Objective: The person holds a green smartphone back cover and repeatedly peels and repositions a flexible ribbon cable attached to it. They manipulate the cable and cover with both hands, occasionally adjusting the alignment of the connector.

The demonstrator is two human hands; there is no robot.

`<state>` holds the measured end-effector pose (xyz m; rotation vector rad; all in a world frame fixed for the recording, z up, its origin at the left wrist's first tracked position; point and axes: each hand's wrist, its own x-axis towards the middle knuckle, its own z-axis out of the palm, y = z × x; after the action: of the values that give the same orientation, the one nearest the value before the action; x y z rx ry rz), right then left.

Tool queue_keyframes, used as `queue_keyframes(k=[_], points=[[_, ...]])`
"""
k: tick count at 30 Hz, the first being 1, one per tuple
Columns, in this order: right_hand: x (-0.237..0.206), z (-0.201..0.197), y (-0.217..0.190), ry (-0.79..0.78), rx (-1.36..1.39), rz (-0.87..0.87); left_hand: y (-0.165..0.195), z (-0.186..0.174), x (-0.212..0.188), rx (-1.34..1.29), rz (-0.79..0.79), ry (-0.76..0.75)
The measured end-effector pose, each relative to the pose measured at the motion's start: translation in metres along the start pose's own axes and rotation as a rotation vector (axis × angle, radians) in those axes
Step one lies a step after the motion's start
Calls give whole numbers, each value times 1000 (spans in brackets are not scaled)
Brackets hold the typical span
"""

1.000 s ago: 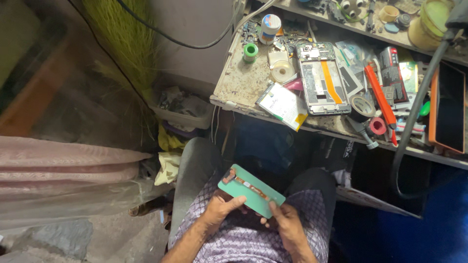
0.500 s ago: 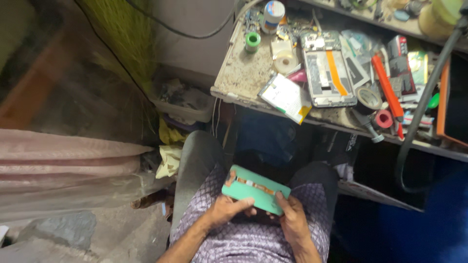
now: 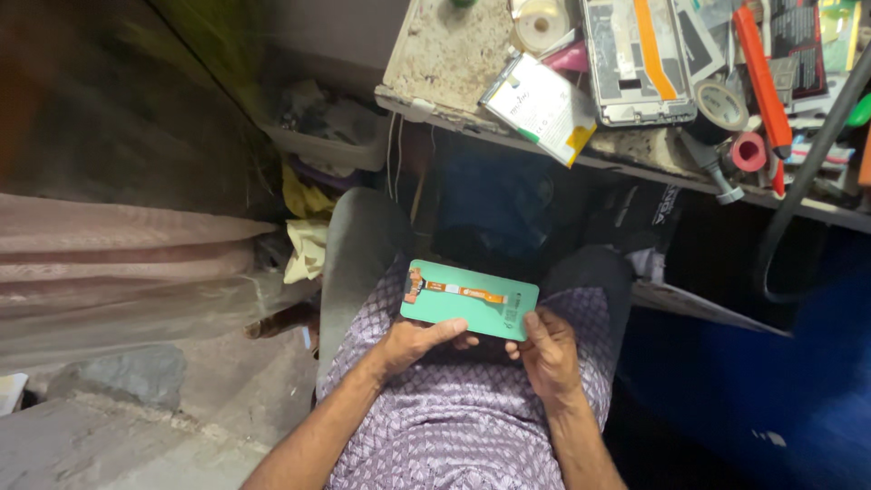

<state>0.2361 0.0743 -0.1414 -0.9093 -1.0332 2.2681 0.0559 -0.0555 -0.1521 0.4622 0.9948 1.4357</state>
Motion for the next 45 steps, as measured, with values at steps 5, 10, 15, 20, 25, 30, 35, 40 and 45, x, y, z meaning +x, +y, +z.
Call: queue_keyframes(k=[5, 10, 15, 20, 25, 30, 35, 40, 45], points=[[0, 0, 0, 47, -4, 2, 0, -1, 0, -4, 29, -18], [0, 2, -2, 66, -15, 2, -4, -2, 1, -41, -18, -28], [0, 2, -2, 77, -13, 12, -3, -2, 1, -36, -25, -26], [0, 4, -3, 82, -16, -3, 2, 0, 1, -39, -9, -22], [1, 7, -5, 143, -57, 3, 4, 3, 2, -46, 40, -23], [1, 8, -6, 125, -62, -21, 3, 3, 4, -28, 25, -36], [1, 10, -7, 144, -61, -22, 4, 4, 4, -8, 15, -40], [2, 12, -8, 153, -59, -14, 8, 5, 3, 8, 12, -31], [2, 14, -8, 190, -61, -3, 4, 4, 4, 20, 45, -39]])
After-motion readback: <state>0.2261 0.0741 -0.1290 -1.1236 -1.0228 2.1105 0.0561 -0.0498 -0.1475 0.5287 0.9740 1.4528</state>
